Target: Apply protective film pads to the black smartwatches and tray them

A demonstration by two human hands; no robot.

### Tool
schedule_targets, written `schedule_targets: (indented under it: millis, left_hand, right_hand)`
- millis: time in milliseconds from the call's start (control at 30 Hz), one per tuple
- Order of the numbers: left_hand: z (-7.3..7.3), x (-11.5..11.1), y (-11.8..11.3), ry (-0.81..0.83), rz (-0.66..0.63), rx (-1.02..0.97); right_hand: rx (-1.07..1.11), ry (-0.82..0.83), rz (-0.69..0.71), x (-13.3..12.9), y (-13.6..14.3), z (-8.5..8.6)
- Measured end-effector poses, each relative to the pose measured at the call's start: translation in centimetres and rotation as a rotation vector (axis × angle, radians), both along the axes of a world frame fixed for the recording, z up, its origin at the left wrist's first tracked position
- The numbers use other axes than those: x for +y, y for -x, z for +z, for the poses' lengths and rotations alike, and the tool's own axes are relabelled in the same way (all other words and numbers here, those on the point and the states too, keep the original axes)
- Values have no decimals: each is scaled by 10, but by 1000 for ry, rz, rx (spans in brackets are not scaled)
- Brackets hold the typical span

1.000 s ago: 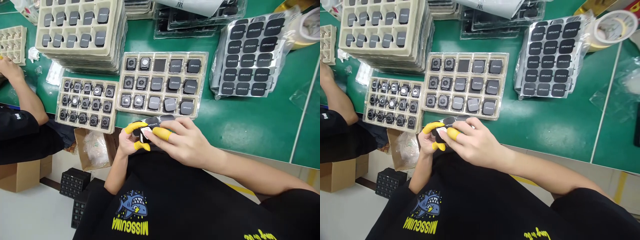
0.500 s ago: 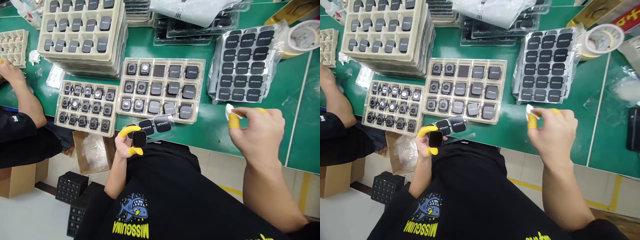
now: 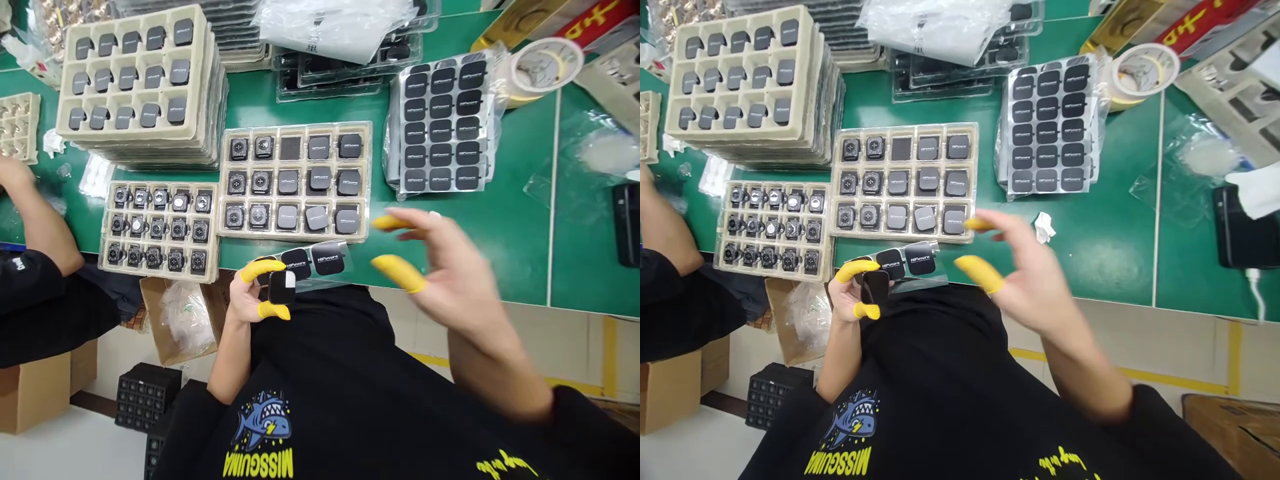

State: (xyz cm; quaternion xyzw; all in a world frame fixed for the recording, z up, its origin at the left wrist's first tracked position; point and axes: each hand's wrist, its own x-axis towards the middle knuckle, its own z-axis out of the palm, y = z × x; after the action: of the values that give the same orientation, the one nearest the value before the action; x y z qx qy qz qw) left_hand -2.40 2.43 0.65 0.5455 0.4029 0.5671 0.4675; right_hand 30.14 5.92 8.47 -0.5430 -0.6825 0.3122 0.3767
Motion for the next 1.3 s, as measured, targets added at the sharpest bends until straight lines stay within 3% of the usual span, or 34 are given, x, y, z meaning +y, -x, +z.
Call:
schedule_targets:
  millis: [100, 200, 300, 433, 667, 767, 1033, 1300]
  left_hand:
    - [3, -1, -3, 8, -30, 20]
    - [8, -5, 0, 1, -56, 23]
    - [9, -7, 2, -22, -47, 34]
    - [9, -5, 3, -25, -46, 54]
    - [17, 0, 0, -51, -24, 89]
    - [20, -3, -4, -19, 7, 57]
    - [25, -13, -14, 116, 70, -34]
    - [21, -10, -15, 145, 40, -24]
  right_hand:
    - [147, 219, 270, 6, 37, 12]
    - [240, 337, 285, 13, 49, 9]
    - [261, 349, 255, 15, 50, 4]
    - [200, 244, 247, 14, 52, -1]
    - [-51, -325, 230, 8, 57, -15]
    - [-148, -461, 181, 6, 59, -20]
    - [-148, -437, 162, 3, 58, -28]
    - [-26, -201, 264, 5, 56, -29]
